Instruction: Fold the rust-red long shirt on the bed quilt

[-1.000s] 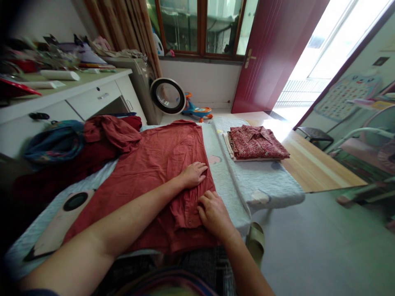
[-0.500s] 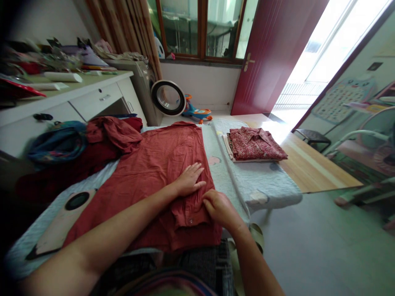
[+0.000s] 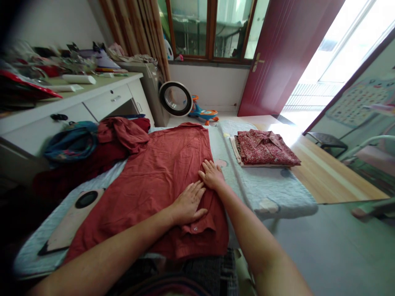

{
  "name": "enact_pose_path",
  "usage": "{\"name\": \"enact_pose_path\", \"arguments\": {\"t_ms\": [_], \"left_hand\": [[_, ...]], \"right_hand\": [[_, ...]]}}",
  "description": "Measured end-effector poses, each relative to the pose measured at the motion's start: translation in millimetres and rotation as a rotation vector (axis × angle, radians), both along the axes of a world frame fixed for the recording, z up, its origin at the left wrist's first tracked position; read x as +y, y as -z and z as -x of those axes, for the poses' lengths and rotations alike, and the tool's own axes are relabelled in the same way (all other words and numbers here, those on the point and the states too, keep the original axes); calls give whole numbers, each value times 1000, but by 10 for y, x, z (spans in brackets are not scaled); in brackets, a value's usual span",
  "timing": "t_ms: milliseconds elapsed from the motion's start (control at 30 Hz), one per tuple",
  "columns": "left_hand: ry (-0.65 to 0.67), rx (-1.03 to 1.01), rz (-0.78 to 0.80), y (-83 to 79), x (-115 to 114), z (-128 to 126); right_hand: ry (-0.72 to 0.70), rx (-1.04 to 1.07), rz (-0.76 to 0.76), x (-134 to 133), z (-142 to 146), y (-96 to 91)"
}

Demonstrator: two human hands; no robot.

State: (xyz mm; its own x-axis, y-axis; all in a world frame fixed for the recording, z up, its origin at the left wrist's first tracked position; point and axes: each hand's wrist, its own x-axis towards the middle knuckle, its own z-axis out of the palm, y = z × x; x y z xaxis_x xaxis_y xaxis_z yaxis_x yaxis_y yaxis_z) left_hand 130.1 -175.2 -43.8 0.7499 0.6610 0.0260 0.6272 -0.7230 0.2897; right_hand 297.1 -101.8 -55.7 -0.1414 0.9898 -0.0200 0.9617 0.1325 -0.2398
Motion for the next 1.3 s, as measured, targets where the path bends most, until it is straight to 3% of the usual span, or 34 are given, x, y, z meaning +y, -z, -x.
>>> {"name": "enact_pose_path", "arguments": {"t_ms": [200,333,433,533,667,833,1000,1167,1300], "left_hand": [[0,2,-31,56,-46,27],[17,-52,53,-15,-9,49],[-2,-233,164,-143,208,110],[-202,-426,111,-193,570,215],[-276,-163,28,-28,962,389],[-262,71,-79,166,1006,564],[-302,103,-121,146,925,664],[-326,136,-92,80,919,667],[-337,149,-100,41,881,626]], "right_hand": [[36,-101,6,334,-78,13],[88,-79,76,488,-90,-58],[120,-58,50,461,16,-157],[64,2,-84,291,226,-202],[-71,45,-103,3,457,-108],[-87,-33,-54,-150,428,9],[-58,-61,-13,-155,319,-51],[-22,-25,37,-122,447,-184],[-191,13,-14,-144,598,-177]]}}
